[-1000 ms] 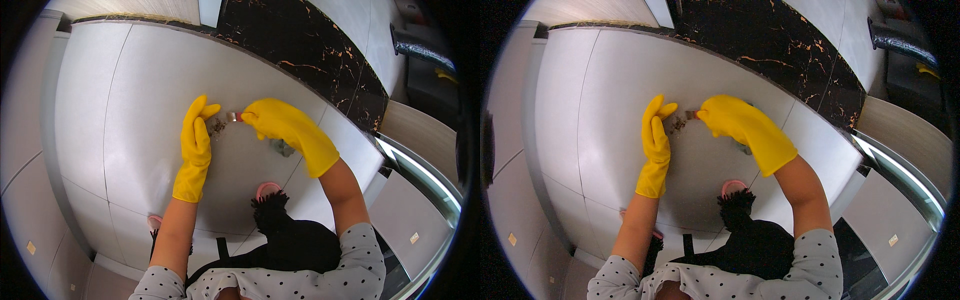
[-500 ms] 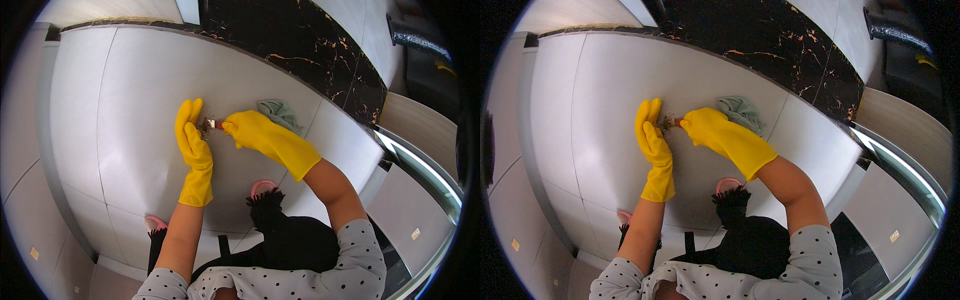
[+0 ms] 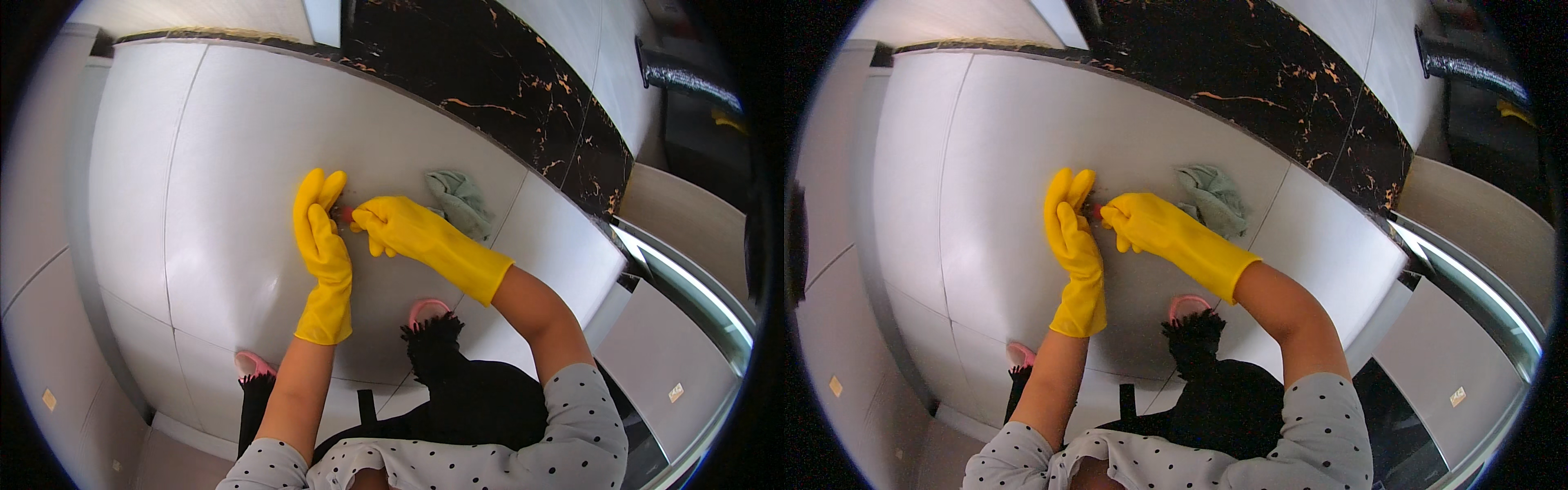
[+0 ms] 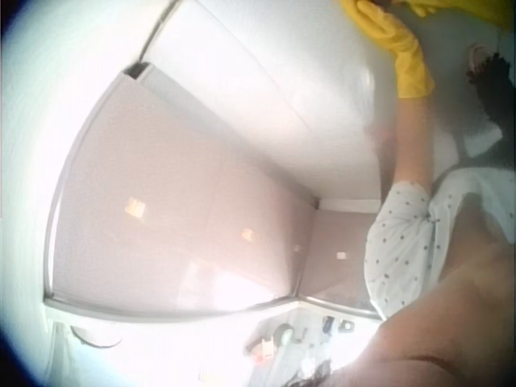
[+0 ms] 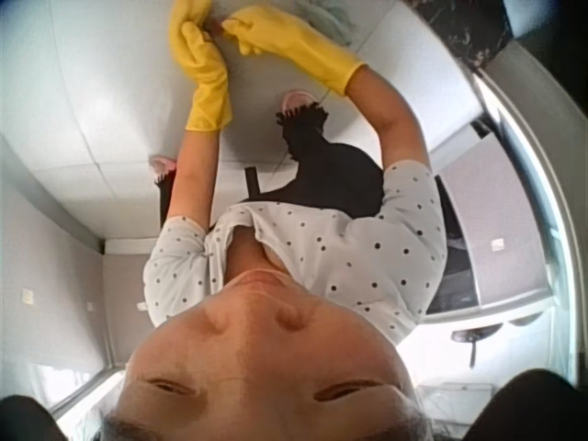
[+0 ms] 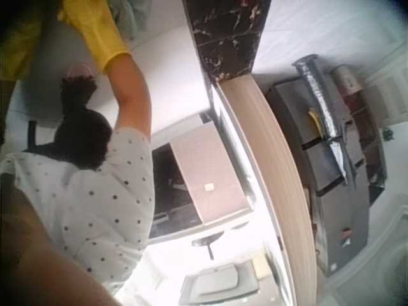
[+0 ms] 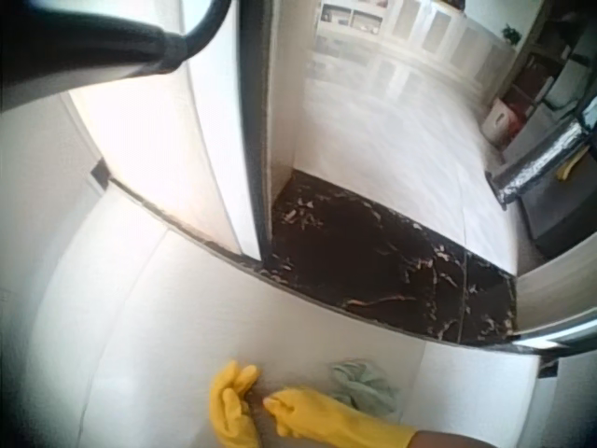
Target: The person sits on the floor and uses a scraper to remove debris from the tile surface and grout lines. They then wipe the area with a cloth to collect the loosened dirt and debris.
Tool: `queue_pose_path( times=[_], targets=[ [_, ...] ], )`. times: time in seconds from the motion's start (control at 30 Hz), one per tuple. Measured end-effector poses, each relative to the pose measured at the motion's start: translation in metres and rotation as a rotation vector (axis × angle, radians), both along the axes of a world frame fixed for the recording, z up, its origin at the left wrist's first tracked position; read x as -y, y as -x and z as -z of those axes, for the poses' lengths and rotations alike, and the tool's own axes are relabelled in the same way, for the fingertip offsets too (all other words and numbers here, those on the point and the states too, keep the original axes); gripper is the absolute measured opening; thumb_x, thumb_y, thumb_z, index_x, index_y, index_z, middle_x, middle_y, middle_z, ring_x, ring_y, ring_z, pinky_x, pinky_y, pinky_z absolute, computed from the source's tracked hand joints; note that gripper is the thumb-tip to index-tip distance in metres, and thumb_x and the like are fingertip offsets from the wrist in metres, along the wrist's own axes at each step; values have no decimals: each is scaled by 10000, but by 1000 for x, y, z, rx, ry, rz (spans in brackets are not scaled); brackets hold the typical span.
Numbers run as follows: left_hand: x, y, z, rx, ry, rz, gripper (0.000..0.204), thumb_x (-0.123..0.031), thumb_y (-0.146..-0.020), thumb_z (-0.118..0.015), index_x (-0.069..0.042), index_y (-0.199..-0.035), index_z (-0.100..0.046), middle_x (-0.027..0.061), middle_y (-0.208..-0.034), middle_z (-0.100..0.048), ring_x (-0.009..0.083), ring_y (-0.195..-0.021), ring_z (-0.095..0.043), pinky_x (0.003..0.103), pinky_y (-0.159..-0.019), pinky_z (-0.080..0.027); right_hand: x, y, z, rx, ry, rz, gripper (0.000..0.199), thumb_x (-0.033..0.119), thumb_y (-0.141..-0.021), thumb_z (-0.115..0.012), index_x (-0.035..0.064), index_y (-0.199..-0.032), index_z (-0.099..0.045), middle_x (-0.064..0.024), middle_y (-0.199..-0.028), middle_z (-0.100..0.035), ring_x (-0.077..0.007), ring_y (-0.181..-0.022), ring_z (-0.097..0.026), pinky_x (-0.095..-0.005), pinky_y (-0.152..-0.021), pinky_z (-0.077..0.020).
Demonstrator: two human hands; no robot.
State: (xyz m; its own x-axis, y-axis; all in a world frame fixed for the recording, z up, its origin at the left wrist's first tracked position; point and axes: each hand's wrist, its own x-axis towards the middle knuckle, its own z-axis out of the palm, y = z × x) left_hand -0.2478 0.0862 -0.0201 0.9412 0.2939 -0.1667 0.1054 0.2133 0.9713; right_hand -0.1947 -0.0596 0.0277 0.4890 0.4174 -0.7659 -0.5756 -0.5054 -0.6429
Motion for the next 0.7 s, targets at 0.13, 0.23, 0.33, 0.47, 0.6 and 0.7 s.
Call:
queue_pose_path(
  times=[0.13,0.23,0.33,0.47,0.6,0.7],
  targets=[
    [-11,-8,-32,69,-112,-7,445,-312,-1084,-354,-36,-1415,-462,156,-1264,-643,209,-1061,-631,307,-853,-492,-8,1,-25,24,-54,31,368,346,-1028,-485,36,-1082,-676,-40,-659,-640,-109,-539,-546,-258,-537,-452],
    [-28,-18,-80,70,-20,2,469,-360,-1080,-375,-46,-1416,-464,142,-1261,-643,185,-1008,-638,300,-868,-495,-27,-9,-73,36,-102,52,368,365,-1028,-493,46,-1105,-660,-29,-649,-626,-90,-528,-531,-243,-522,-441],
    [-55,-19,-152,41,81,24,483,-383,-1075,-390,-57,-1424,-458,132,-1281,-627,148,-945,-625,284,-847,-500,-53,-15,-142,34,-80,41,360,352,-1028,-494,48,-1105,-671,-29,-637,-614,-89,-519,-530,-239,-511,-437],
    [-93,-1,-265,91,240,-19,489,-394,-1066,-417,-91,-1449,-440,102,-1325,-598,90,-817,-563,259,-777,-503,-98,-4,-248,55,-9,30,362,357,-1027,-502,47,-1088,-680,-28,-629,-610,-86,-488,-510,-234,-483,-419],
    [-119,16,-373,102,256,-51,464,-335,-1072,-411,-101,-1473,-407,83,-1317,-606,90,-831,-568,259,-780,-504,-119,6,-348,79,-26,-39,372,373,-1029,-502,52,-1084,-682,-17,-604,-587,-88,-452,-477,-240,-441,-383],
    [-145,49,-477,82,165,-114,428,-252,-1082,-359,-98,-1481,-390,78,-1323,-602,97,-852,-574,271,-808,-513,-144,19,-430,-13,-108,-129,365,376,-1031,-504,57,-1071,-679,-11,-586,-561,-88,-434,-451,-242,-416,-351]
  ],
)
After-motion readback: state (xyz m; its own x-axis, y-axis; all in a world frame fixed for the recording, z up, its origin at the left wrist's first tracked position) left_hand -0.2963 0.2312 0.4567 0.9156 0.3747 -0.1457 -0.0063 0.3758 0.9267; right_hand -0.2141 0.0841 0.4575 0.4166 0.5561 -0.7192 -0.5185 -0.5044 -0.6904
